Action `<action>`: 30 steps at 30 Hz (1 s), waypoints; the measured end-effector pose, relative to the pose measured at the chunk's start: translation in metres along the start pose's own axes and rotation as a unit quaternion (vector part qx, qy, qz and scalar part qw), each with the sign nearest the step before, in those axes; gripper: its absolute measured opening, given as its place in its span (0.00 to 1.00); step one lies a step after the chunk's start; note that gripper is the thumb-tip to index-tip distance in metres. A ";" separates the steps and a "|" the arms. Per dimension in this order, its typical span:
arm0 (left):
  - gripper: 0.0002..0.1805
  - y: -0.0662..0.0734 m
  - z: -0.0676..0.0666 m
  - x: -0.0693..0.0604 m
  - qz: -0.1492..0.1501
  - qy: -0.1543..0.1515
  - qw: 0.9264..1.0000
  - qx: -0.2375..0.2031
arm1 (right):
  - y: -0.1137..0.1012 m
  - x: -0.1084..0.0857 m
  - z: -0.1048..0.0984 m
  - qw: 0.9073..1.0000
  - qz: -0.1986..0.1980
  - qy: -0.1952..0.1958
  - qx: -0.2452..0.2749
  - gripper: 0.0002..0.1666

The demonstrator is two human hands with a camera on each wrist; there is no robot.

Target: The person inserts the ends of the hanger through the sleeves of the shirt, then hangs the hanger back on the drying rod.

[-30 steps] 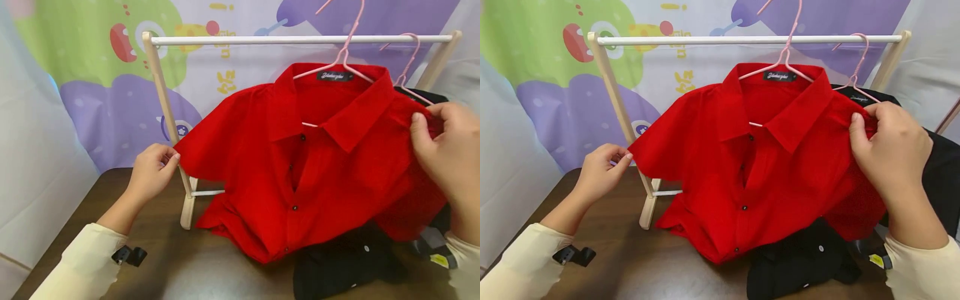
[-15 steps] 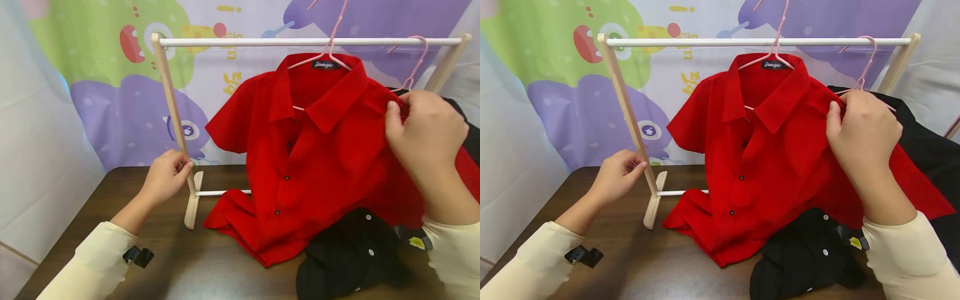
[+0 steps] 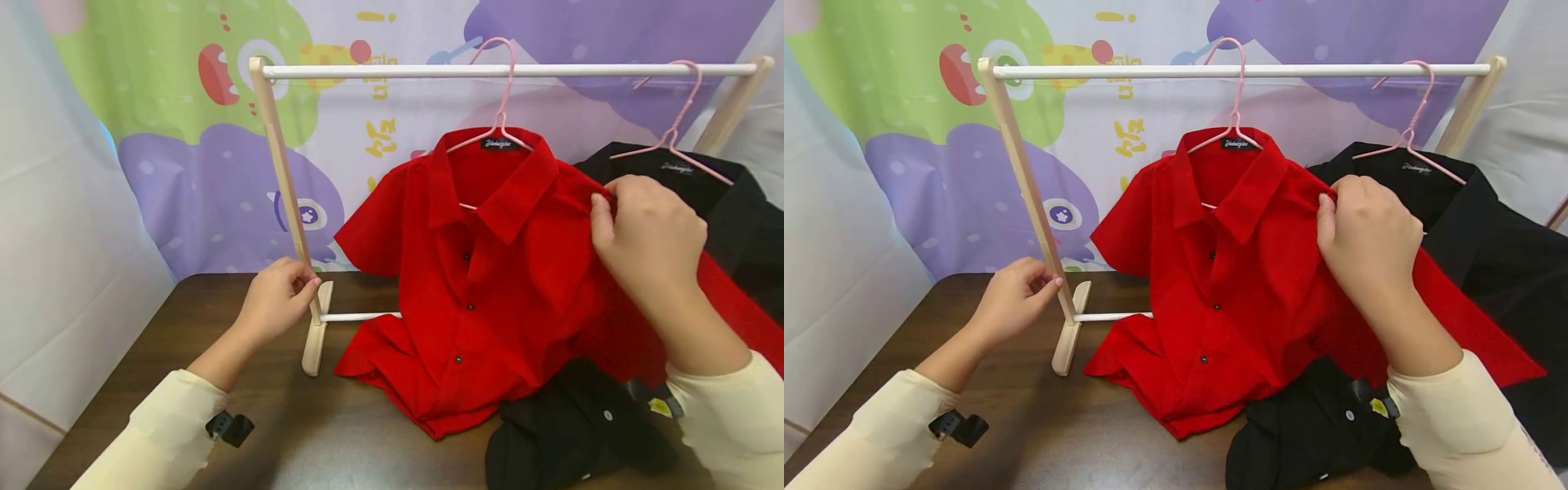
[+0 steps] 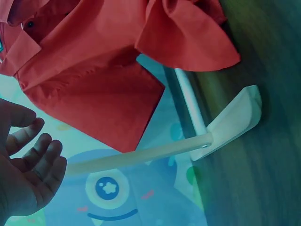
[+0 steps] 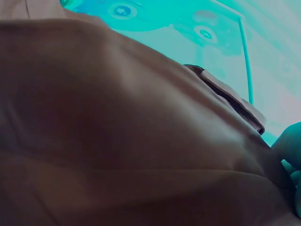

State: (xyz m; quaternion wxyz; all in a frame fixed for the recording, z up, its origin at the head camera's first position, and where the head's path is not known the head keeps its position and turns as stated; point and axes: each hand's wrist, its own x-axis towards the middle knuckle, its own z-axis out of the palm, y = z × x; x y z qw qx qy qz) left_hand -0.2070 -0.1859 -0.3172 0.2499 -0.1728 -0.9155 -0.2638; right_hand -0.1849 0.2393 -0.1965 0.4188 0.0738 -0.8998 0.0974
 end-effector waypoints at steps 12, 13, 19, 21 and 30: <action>0.05 -0.001 0.013 -0.008 0.003 -0.027 1.000 0.000 | -0.003 -0.013 0.014 0.999 -0.006 -0.050 0.010 0.17; 0.05 -0.001 0.013 -0.009 0.004 -0.028 1.000 0.001 | -0.003 -0.015 0.015 0.998 -0.005 -0.054 0.011 0.17; 0.04 -0.004 0.012 -0.015 0.009 -0.027 1.000 -0.001 | 0.004 -0.024 0.020 0.998 -0.027 -0.045 0.028 0.22; 0.04 -0.005 0.012 -0.017 0.009 -0.026 1.000 -0.004 | 0.006 -0.027 0.021 0.998 -0.053 -0.018 0.037 0.24; 0.03 -0.003 0.005 -0.024 0.004 -0.011 1.000 -0.026 | 0.004 -0.043 0.023 0.975 -0.162 0.113 0.103 0.21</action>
